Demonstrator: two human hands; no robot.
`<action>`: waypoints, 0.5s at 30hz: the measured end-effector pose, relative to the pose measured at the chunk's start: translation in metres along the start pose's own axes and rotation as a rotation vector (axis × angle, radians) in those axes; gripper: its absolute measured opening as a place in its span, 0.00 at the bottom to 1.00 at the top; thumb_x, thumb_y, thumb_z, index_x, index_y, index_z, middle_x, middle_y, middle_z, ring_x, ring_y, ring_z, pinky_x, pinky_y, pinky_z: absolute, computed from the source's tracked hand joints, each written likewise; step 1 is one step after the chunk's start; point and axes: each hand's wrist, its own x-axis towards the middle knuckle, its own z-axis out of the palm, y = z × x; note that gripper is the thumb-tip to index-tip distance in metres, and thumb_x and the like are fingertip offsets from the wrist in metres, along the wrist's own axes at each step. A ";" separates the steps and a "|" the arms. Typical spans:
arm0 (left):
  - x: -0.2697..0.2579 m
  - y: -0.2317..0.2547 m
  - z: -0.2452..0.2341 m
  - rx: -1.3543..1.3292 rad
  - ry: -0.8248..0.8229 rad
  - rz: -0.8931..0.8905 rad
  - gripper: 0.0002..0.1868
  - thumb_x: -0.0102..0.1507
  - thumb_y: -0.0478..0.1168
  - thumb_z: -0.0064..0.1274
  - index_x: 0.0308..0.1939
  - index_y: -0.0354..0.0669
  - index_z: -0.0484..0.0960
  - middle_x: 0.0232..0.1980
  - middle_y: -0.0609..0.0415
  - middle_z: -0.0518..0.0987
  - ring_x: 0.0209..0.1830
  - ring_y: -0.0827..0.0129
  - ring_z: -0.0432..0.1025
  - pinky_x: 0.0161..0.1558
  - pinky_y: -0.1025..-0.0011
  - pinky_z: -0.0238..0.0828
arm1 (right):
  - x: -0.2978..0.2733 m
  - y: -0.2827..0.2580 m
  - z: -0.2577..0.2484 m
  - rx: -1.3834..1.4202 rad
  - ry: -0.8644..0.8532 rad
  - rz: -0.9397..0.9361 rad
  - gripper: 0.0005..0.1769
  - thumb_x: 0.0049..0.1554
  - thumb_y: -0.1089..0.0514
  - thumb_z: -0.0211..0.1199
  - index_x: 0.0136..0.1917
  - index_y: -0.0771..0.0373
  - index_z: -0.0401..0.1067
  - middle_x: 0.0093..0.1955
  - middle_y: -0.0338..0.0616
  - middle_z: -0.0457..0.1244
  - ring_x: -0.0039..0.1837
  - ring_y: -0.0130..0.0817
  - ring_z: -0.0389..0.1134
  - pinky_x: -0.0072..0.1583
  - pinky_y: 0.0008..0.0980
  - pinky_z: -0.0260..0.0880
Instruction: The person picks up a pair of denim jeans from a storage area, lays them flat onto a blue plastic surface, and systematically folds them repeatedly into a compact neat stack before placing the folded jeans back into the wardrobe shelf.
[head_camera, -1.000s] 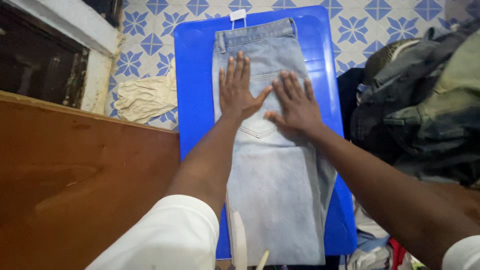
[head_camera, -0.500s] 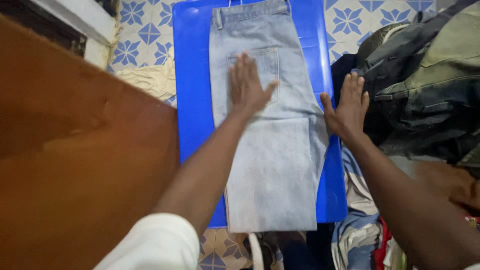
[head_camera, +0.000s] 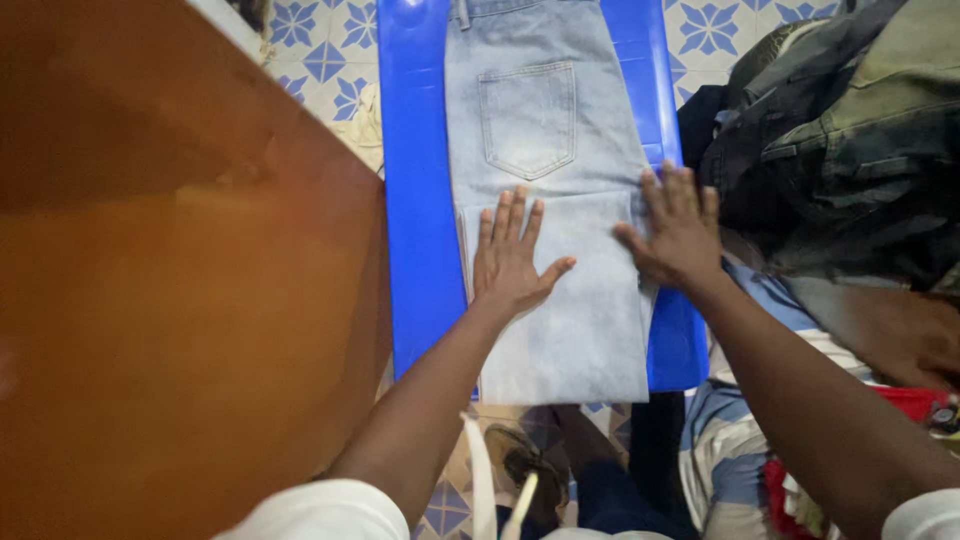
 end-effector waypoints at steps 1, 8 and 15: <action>-0.004 0.000 -0.002 0.013 -0.010 -0.037 0.54 0.63 0.76 0.35 0.81 0.44 0.47 0.84 0.44 0.36 0.84 0.54 0.27 0.78 0.52 0.16 | -0.003 0.010 0.000 -0.019 0.003 0.011 0.53 0.58 0.25 0.46 0.84 0.58 0.40 0.87 0.54 0.32 0.86 0.49 0.28 0.77 0.59 0.23; -0.061 -0.019 0.007 -0.010 0.082 -0.181 0.54 0.64 0.73 0.42 0.80 0.37 0.49 0.85 0.41 0.37 0.86 0.52 0.28 0.79 0.50 0.20 | -0.072 0.051 0.008 0.031 0.135 0.127 0.58 0.60 0.29 0.52 0.84 0.70 0.37 0.86 0.63 0.37 0.87 0.56 0.33 0.79 0.60 0.29; -0.142 -0.013 0.037 -0.123 0.344 -0.368 0.45 0.66 0.58 0.51 0.76 0.27 0.58 0.83 0.32 0.44 0.84 0.42 0.37 0.78 0.48 0.33 | -0.154 -0.021 0.006 0.138 0.287 0.191 0.61 0.54 0.39 0.72 0.83 0.75 0.44 0.81 0.71 0.48 0.83 0.67 0.45 0.77 0.59 0.46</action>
